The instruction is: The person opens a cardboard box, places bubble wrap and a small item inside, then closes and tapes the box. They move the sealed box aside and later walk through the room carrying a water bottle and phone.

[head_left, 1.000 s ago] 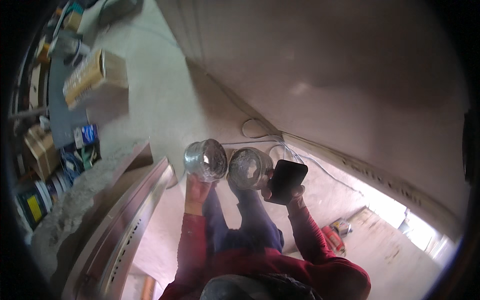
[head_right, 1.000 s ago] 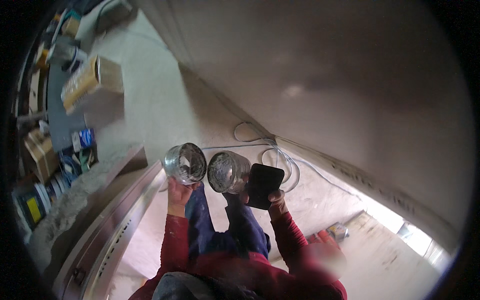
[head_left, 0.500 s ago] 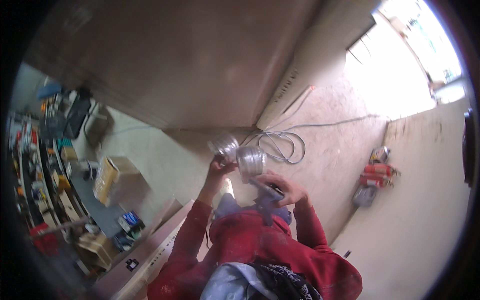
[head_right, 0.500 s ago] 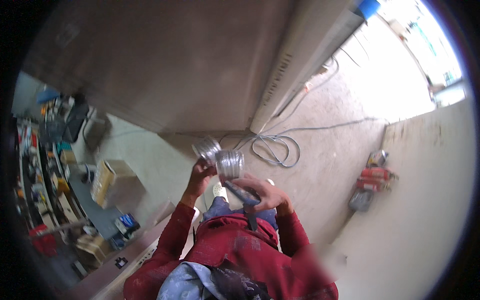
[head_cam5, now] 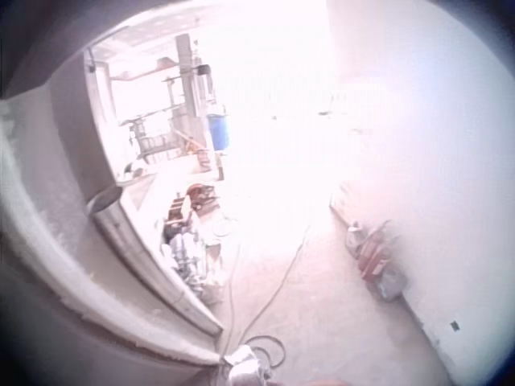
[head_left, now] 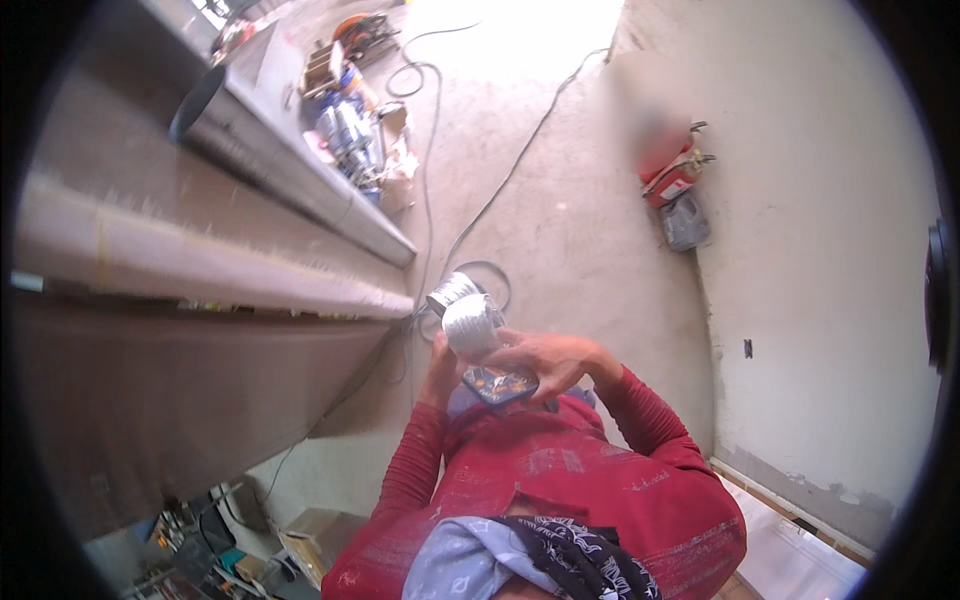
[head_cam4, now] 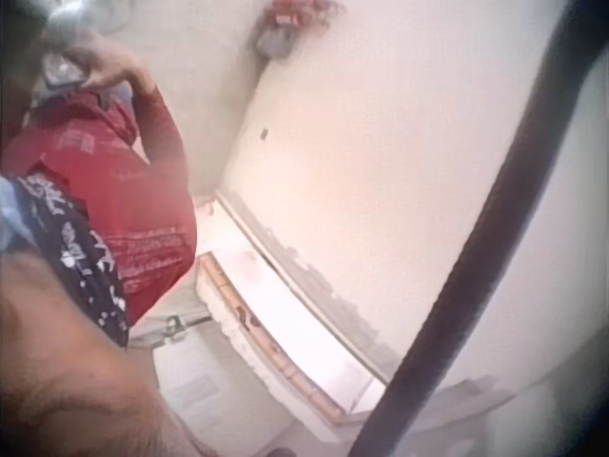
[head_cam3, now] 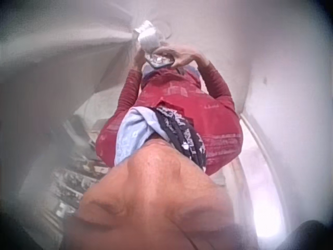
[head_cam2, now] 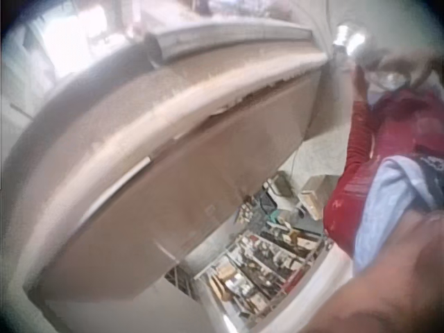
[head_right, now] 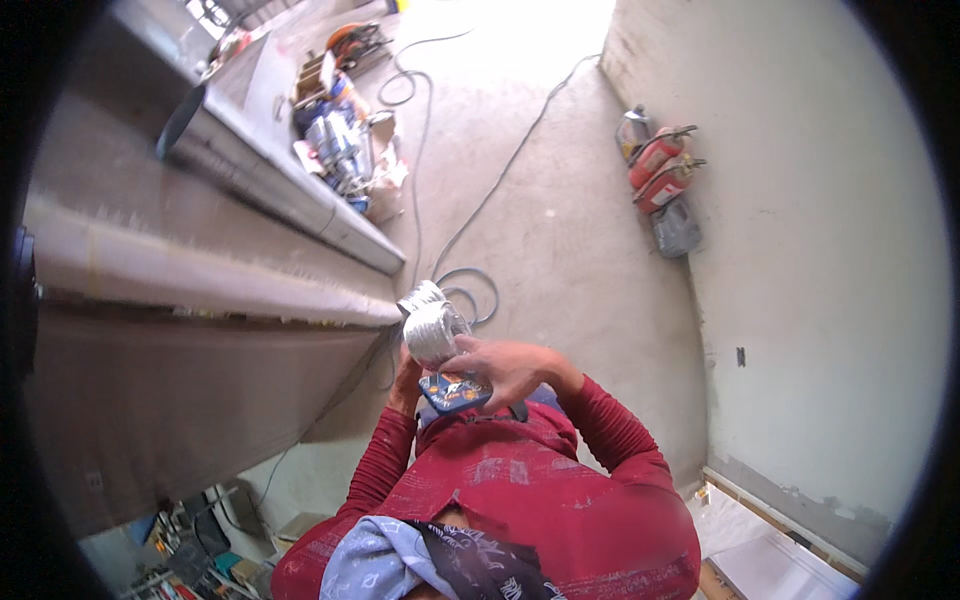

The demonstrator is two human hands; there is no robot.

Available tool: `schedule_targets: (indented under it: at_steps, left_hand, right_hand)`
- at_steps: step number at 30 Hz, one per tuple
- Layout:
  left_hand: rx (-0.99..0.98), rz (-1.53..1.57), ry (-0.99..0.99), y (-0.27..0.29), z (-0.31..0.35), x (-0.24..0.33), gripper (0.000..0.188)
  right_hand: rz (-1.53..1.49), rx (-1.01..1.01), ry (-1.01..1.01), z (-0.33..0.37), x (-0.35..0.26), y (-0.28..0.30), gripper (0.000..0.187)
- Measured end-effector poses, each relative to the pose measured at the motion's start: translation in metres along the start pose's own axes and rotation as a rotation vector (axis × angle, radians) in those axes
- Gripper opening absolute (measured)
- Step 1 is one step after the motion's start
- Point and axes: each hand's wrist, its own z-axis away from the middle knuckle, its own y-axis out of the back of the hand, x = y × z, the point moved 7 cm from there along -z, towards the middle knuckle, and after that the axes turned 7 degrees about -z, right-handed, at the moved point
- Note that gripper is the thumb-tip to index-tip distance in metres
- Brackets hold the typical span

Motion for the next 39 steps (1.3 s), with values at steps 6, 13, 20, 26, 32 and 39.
schedule_targets:
  at_steps: [6, 13, 20, 26, 32, 39]
  left_hand:
    - [-0.019, 0.331, 0.281, -0.042, -0.073, -0.024, 0.055]
    - [-0.203, 0.253, 0.426, -0.062, -0.217, -0.005, 0.053]
    - [-0.518, 0.101, 0.513, -0.133, -0.392, 0.013, 0.049]
    - [-0.614, 0.163, 0.600, -0.205, -0.540, 0.023, 0.042]
    - [-0.684, -0.064, 0.463, -0.157, -0.685, -0.008, 0.054]
    - [-0.197, -0.025, 0.155, -0.107, -0.819, 0.045, 0.059]
  right_hand:
    - [0.261, -0.032, -0.121, 0.014, 0.020, 0.085, 0.081]
    - [0.177, 0.065, -0.099, -0.014, 0.064, 0.203, 0.077]
    - [-0.200, 0.421, -0.141, -0.001, 0.103, 0.361, 0.079]
    - [-0.413, 0.642, -0.168, 0.022, 0.133, 0.494, 0.084]
    - [-1.083, 0.584, 0.101, -0.006, 0.197, 0.626, 0.079]
    - [-1.329, 0.177, 0.067, -0.100, 0.261, 0.818, 0.073]
